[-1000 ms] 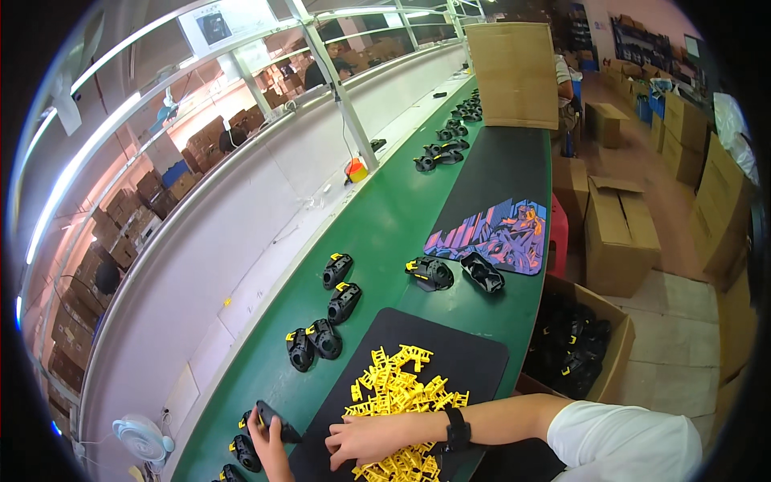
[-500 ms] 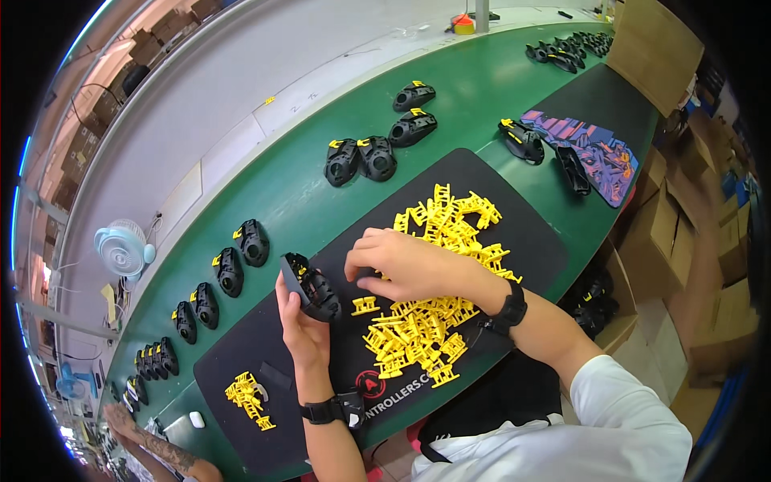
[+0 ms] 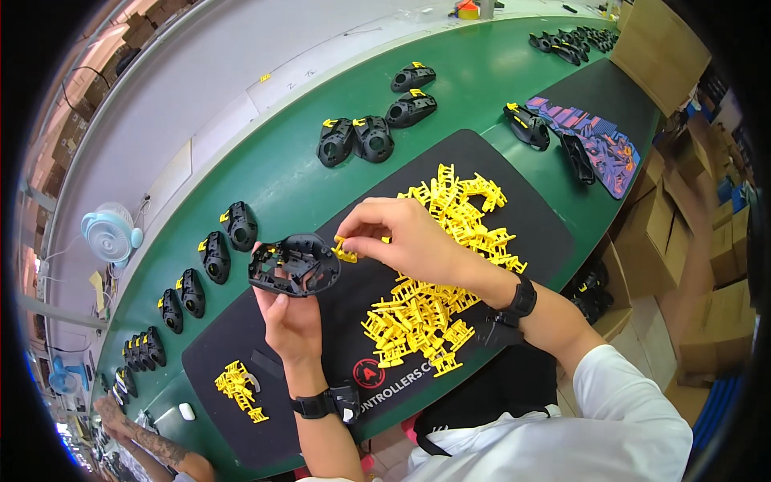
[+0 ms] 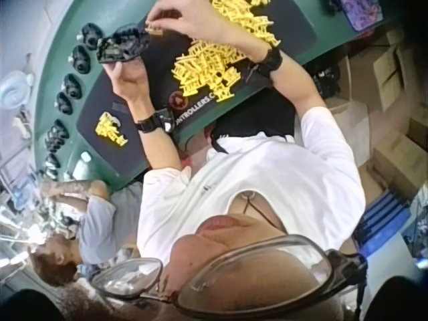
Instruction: Assembling small yellow plastic components into the shells of electronic controllers on an assembly line.
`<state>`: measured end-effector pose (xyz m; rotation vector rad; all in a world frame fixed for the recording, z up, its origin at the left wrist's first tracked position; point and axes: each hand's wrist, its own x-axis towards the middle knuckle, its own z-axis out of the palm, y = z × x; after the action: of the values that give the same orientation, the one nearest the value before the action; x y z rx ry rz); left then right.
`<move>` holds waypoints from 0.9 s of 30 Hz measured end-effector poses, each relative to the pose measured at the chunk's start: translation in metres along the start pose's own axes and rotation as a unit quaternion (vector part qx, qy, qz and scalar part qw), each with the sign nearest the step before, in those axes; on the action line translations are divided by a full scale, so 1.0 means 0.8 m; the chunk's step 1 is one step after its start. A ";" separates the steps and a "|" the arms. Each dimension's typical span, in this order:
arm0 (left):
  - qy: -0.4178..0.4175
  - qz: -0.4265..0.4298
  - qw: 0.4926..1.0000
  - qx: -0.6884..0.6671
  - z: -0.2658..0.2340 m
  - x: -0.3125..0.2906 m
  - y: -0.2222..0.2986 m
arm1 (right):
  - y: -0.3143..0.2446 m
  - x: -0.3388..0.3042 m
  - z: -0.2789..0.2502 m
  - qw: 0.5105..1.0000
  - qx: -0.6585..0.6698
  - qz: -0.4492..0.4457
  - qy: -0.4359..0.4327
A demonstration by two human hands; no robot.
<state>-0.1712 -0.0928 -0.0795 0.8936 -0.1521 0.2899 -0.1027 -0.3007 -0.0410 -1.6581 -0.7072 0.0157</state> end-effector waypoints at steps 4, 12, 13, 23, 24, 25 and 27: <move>-0.013 0.008 0.997 0.081 0.002 -0.001 -0.006 | 0.003 0.004 -0.007 0.979 0.186 0.075 0.021; -0.080 -0.011 0.986 0.146 0.021 -0.009 -0.016 | -0.003 -0.005 0.016 0.997 -0.054 -0.033 0.041; -0.079 -0.012 0.986 0.147 0.021 -0.009 -0.017 | 0.000 -0.006 0.018 0.996 -0.050 -0.043 0.067; -0.070 -0.032 0.988 0.133 0.025 -0.011 -0.018 | 0.013 -0.009 0.025 0.975 -0.118 -0.154 0.111; -0.069 -0.041 0.987 0.142 0.025 -0.013 -0.017 | 0.013 -0.010 0.027 0.972 -0.128 -0.165 0.111; -0.067 -0.051 0.985 0.150 0.025 -0.014 -0.017 | 0.013 -0.010 0.026 0.972 -0.128 -0.164 0.110; -0.052 -0.047 0.986 0.152 0.022 -0.011 -0.019 | 0.008 -0.007 0.023 0.971 -0.128 -0.170 0.107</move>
<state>-0.1748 -0.1171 -0.0819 1.2167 -0.1646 0.1791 -0.1114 -0.2873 -0.0531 -1.7281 -0.8443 -0.5096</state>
